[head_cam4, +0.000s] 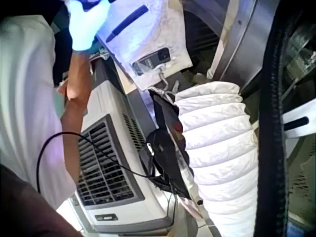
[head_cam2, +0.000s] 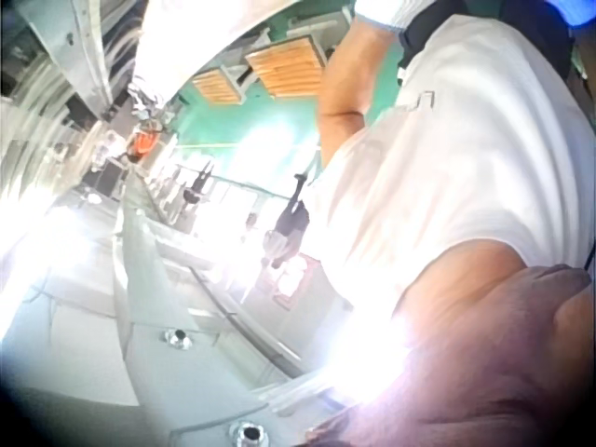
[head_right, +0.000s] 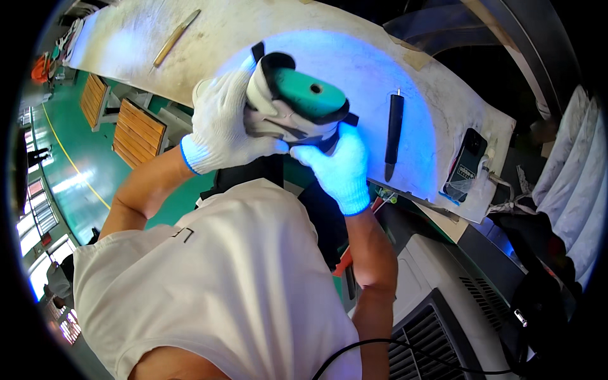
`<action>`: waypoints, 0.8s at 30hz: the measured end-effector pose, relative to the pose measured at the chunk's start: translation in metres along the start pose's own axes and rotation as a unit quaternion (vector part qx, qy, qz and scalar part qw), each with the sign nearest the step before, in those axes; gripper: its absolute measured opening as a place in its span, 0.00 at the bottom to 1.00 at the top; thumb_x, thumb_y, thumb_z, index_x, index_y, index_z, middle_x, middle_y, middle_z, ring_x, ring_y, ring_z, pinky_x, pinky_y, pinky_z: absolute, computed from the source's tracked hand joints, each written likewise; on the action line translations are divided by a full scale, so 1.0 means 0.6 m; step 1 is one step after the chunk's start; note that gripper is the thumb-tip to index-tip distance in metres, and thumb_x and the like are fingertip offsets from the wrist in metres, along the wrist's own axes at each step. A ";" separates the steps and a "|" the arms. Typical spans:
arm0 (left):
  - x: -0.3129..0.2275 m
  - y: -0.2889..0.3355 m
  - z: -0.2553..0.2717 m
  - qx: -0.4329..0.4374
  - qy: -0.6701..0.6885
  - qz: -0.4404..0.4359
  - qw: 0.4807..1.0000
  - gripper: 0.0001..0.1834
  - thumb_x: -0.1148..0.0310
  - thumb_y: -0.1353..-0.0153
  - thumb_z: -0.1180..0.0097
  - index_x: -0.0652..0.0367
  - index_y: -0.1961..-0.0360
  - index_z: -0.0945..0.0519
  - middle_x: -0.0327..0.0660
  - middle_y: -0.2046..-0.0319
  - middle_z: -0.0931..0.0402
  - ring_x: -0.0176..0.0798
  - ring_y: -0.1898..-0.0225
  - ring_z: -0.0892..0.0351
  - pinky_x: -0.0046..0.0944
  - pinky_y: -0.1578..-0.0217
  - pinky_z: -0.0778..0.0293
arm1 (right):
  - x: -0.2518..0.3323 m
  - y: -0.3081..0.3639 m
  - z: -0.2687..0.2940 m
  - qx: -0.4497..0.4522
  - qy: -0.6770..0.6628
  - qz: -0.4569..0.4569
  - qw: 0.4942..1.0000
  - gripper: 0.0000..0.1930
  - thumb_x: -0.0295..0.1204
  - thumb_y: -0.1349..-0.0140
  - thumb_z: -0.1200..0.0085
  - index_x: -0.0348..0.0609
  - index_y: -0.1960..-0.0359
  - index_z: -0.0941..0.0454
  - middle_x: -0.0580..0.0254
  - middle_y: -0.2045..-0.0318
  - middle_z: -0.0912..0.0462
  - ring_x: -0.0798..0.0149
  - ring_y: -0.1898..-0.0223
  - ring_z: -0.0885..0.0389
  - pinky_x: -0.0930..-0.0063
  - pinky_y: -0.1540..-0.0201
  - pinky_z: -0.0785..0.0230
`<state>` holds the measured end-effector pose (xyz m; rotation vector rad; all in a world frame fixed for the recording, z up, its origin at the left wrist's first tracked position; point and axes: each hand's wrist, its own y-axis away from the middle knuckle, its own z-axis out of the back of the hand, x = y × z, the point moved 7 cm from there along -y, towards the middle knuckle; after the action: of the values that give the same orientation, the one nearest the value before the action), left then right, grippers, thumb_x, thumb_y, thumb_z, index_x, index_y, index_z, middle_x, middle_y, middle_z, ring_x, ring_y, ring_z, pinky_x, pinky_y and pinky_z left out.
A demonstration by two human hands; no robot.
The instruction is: The person uses a small black tool to scrape and clean the surface of a white and black sneaker. They rotate the shoe to access different areas, including the sole and upper, while working at a bench in a factory setting.
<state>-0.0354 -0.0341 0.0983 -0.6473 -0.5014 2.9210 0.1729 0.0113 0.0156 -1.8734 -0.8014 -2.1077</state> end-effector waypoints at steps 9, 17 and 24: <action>0.009 0.066 -0.034 -0.040 0.070 -0.053 0.995 0.68 0.53 0.70 0.06 0.71 0.27 0.27 0.57 0.43 0.16 0.64 0.44 0.14 0.56 0.42 0.19 | -0.062 0.013 0.010 0.026 -0.056 0.034 0.998 0.37 0.12 0.45 0.26 0.32 0.31 0.23 0.53 0.55 0.10 0.61 0.57 0.08 0.65 0.52 0.13; 0.059 0.050 0.022 0.141 0.156 -0.041 0.977 0.69 0.57 0.54 0.09 0.64 0.16 0.40 0.56 0.27 0.24 0.58 0.26 0.22 0.52 0.25 0.28 | -0.015 0.038 0.195 -0.449 0.424 0.168 0.769 0.37 0.46 0.35 0.25 0.34 0.31 0.20 0.40 0.40 0.13 0.41 0.45 0.11 0.50 0.39 0.19; 0.004 -0.001 0.005 0.142 0.265 -0.011 0.954 0.68 0.50 0.57 0.08 0.64 0.18 0.33 0.53 0.30 0.21 0.47 0.29 0.20 0.48 0.26 0.28 | -0.046 -0.018 0.153 -0.306 0.315 0.044 0.898 0.23 0.44 0.35 0.28 0.37 0.50 0.13 0.41 0.59 0.09 0.41 0.60 0.09 0.46 0.55 0.18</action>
<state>-0.0386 -0.0337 0.1000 -1.2996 -0.0258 2.5570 0.2503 0.0628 -0.0100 -1.2105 0.1110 -2.8599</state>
